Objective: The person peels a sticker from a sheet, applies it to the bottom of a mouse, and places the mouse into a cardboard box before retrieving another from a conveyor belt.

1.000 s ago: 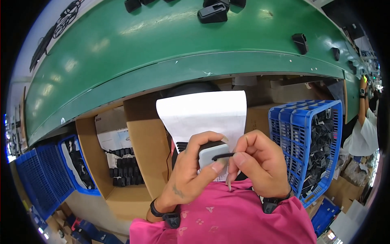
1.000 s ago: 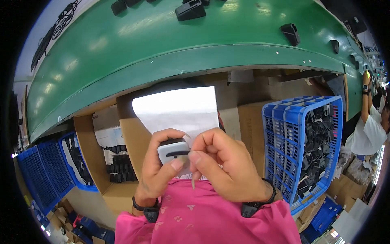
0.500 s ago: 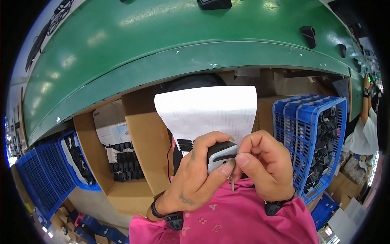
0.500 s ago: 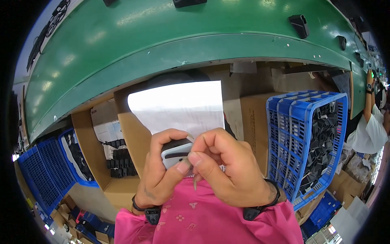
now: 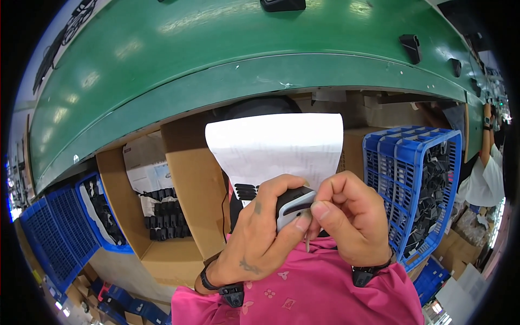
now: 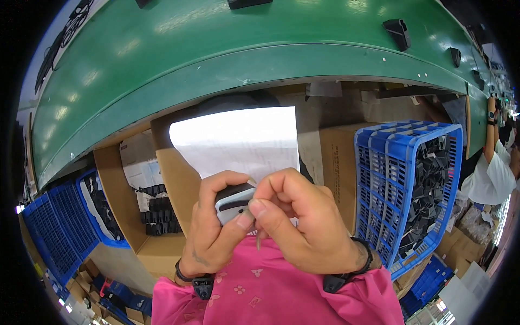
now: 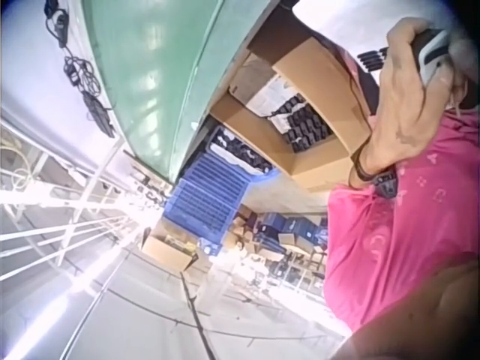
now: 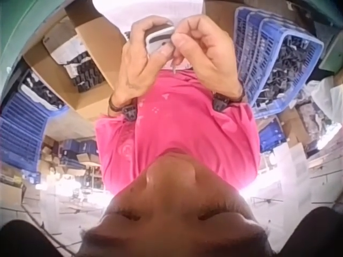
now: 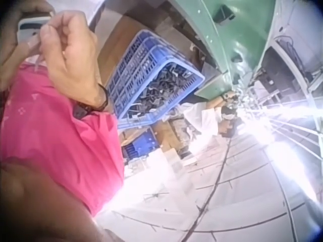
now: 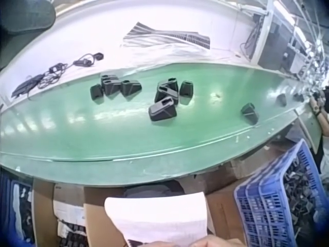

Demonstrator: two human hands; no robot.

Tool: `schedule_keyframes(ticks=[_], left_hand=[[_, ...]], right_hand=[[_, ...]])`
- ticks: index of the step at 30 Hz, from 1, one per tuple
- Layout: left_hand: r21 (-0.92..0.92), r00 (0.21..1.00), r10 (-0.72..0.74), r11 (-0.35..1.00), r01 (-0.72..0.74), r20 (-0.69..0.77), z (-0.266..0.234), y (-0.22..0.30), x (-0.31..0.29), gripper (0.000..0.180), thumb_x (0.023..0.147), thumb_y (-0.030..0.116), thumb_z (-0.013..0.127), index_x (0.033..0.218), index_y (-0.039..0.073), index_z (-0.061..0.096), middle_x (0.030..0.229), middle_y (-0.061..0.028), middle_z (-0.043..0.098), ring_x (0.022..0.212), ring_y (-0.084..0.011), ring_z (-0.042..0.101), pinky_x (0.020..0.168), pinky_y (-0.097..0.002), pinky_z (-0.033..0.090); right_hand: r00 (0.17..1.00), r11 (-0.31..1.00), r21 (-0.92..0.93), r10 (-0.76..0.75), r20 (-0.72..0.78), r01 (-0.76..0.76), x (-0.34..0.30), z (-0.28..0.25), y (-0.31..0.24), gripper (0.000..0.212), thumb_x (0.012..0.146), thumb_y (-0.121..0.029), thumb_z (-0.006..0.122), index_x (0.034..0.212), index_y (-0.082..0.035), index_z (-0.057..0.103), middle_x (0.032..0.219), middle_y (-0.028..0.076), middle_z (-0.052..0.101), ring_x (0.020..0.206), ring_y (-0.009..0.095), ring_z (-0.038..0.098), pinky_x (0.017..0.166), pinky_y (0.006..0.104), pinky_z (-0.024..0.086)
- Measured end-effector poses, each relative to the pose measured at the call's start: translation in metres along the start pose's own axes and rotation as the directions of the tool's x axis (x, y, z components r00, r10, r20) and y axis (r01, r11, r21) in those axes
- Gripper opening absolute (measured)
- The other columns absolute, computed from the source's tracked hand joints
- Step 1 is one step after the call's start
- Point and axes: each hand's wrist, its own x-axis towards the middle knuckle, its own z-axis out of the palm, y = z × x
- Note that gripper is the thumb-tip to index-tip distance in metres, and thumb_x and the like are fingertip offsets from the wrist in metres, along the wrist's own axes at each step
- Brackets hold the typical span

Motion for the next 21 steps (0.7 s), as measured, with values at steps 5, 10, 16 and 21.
schedule_keyframes(ticks=[5,10,16,21], left_hand=[[-0.007,1.000,-0.002,1.000,0.001,-0.002,0.0001,-0.0019,-0.0001,0.041,0.090,0.014,0.056,0.123,-0.004,0.041,0.101,-0.0205,0.060,0.088,-0.0301,0.064,0.079,-0.0361,0.049],[0.019,1.000,0.023,1.000,-0.023,0.016,-0.0003,-0.0015,0.0013,0.042,0.090,0.013,0.056,0.124,-0.004,0.039,0.099,-0.0211,0.061,0.087,-0.0306,0.065,0.078,-0.0361,0.050],[0.032,1.000,0.021,0.999,-0.022,0.014,0.0004,-0.0020,0.0016,0.042,0.090,0.013,0.056,0.124,-0.004,0.039,0.099,-0.0213,0.061,0.087,-0.0310,0.065,0.078,-0.0365,0.050],[0.021,1.000,0.019,1.000,-0.019,0.007,0.0018,-0.0027,0.0014,0.042,0.089,0.013,0.057,0.123,-0.004,0.040,0.101,-0.0213,0.060,0.087,-0.0318,0.065,0.078,-0.0369,0.050]], right_hand=[[1.000,1.000,-0.013,-0.005,0.005,0.005,0.0004,-0.0001,0.0009,0.009,0.093,-0.002,0.053,0.095,0.005,0.048,0.080,0.007,0.059,0.068,0.007,0.060,0.059,0.0218,0.051],[1.000,1.000,-0.007,-0.002,0.007,0.002,0.0003,-0.0011,0.0001,0.010,0.093,-0.003,0.053,0.095,0.005,0.048,0.080,0.007,0.059,0.069,0.007,0.060,0.059,0.0219,0.051],[1.000,1.000,0.019,-0.007,0.018,0.006,0.0012,-0.0026,0.0021,0.010,0.093,-0.003,0.052,0.095,0.005,0.048,0.080,0.007,0.059,0.069,0.007,0.059,0.059,0.0219,0.052],[1.000,1.000,0.018,0.003,0.012,-0.003,0.0009,-0.0029,0.0016,0.010,0.093,-0.003,0.053,0.095,0.005,0.048,0.080,0.007,0.059,0.070,0.008,0.060,0.059,0.0220,0.052]])
